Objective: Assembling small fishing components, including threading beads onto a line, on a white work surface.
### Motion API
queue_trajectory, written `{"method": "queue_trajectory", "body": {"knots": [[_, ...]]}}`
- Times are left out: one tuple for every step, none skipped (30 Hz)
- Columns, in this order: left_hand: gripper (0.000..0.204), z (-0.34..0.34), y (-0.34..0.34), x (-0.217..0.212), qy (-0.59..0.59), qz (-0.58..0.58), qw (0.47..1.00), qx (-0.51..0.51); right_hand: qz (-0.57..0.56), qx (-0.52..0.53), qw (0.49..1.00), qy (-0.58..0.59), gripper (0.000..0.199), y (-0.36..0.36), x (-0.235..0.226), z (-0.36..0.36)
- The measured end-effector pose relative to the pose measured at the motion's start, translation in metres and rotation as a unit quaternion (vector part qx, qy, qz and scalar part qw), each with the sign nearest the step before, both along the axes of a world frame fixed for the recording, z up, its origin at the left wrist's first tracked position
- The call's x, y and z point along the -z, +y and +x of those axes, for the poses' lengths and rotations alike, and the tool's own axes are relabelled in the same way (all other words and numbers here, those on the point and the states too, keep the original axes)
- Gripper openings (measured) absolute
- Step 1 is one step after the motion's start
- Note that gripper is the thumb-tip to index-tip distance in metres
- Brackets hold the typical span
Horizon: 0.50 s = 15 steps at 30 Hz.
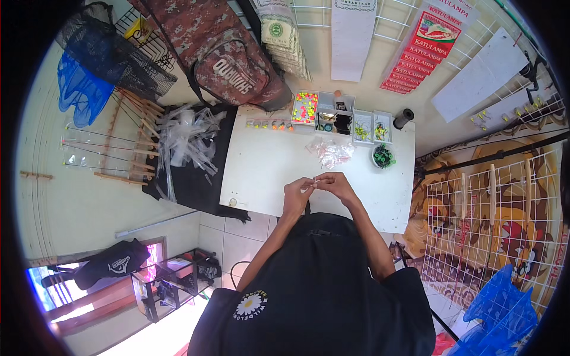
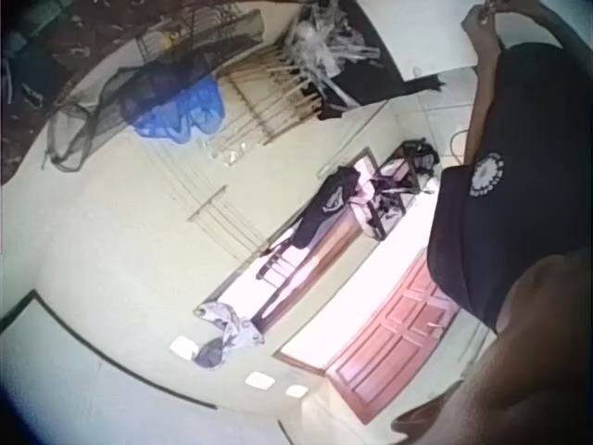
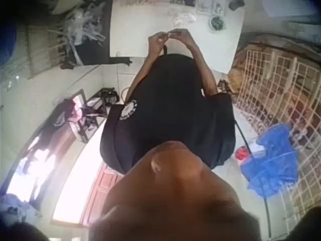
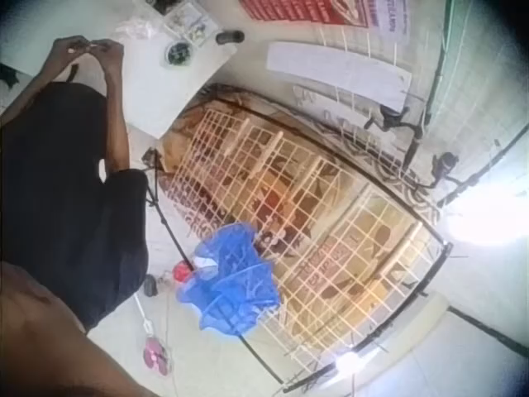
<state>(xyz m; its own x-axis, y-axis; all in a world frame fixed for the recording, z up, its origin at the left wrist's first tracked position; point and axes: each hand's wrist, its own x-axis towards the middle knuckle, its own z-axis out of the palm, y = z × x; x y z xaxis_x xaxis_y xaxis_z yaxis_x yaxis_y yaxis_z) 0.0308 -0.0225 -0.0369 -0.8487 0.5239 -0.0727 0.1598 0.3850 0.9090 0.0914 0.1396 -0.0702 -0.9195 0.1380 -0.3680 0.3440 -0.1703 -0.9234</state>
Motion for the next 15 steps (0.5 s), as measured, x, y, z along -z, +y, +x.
{"method": "queue_trajectory", "body": {"knots": [[0.018, -0.001, 0.000, 0.000, 0.002, 0.000, 1.000, 0.000, -0.006, 0.022, 1.000, 0.011, 0.031, -0.001, -0.002, 0.001], [0.017, -0.001, 0.001, 0.001, -0.008, -0.001, 1.000, -0.010, -0.006, 0.022, 1.000, 0.013, 0.031, -0.002, -0.003, 0.001], [0.016, -0.002, 0.001, 0.001, -0.019, -0.001, 1.000, -0.020, 0.007, 0.022, 1.000, 0.018, 0.031, -0.002, -0.004, 0.001], [0.016, -0.002, 0.002, -0.001, -0.018, -0.001, 1.000, -0.019, 0.021, 0.023, 0.999, 0.022, 0.032, -0.001, -0.005, 0.003], [0.015, -0.001, 0.004, -0.003, -0.040, 0.009, 0.999, -0.026, 0.021, 0.023, 0.999, 0.022, 0.032, -0.001, -0.003, 0.003], [0.015, -0.001, 0.005, -0.005, -0.061, 0.019, 0.997, -0.033, 0.039, 0.026, 0.999, 0.027, 0.031, -0.001, -0.002, 0.003], [0.015, -0.001, 0.005, -0.004, -0.061, 0.018, 0.997, -0.034, 0.056, 0.026, 0.998, 0.033, 0.031, -0.003, -0.003, 0.002], [0.015, -0.001, 0.006, -0.002, -0.074, 0.029, 0.996, -0.043, 0.056, 0.025, 0.998, 0.034, 0.031, -0.004, -0.005, 0.002], [0.014, -0.001, 0.006, -0.001, -0.086, 0.039, 0.994, -0.052, 0.068, 0.026, 0.997, 0.031, 0.029, -0.004, -0.006, 0.003], [0.014, -0.001, 0.005, 0.000, -0.086, 0.038, 0.994, -0.053, 0.080, 0.028, 0.996, 0.028, 0.027, -0.005, -0.009, 0.003], [0.014, -0.001, 0.004, 0.001, -0.086, 0.035, 0.994, -0.051, 0.079, 0.027, 0.996, 0.029, 0.027, -0.006, -0.012, 0.003], [0.014, -0.001, 0.002, 0.002, -0.085, 0.031, 0.995, -0.049, 0.077, 0.034, 0.996, 0.034, 0.026, -0.006, -0.014, 0.004], [0.014, -0.001, 0.003, 0.002, -0.084, 0.031, 0.995, -0.048, 0.075, 0.042, 0.996, 0.039, 0.025, -0.006, -0.015, 0.004], [0.014, 0.000, 0.003, 0.002, -0.079, 0.018, 0.996, -0.049, 0.075, 0.042, 0.995, 0.040, 0.025, -0.007, -0.015, 0.005], [0.015, 0.000, 0.004, 0.001, -0.073, 0.005, 0.996, -0.050, 0.077, 0.049, 0.995, 0.043, 0.023, -0.008, -0.015, 0.005]]}}
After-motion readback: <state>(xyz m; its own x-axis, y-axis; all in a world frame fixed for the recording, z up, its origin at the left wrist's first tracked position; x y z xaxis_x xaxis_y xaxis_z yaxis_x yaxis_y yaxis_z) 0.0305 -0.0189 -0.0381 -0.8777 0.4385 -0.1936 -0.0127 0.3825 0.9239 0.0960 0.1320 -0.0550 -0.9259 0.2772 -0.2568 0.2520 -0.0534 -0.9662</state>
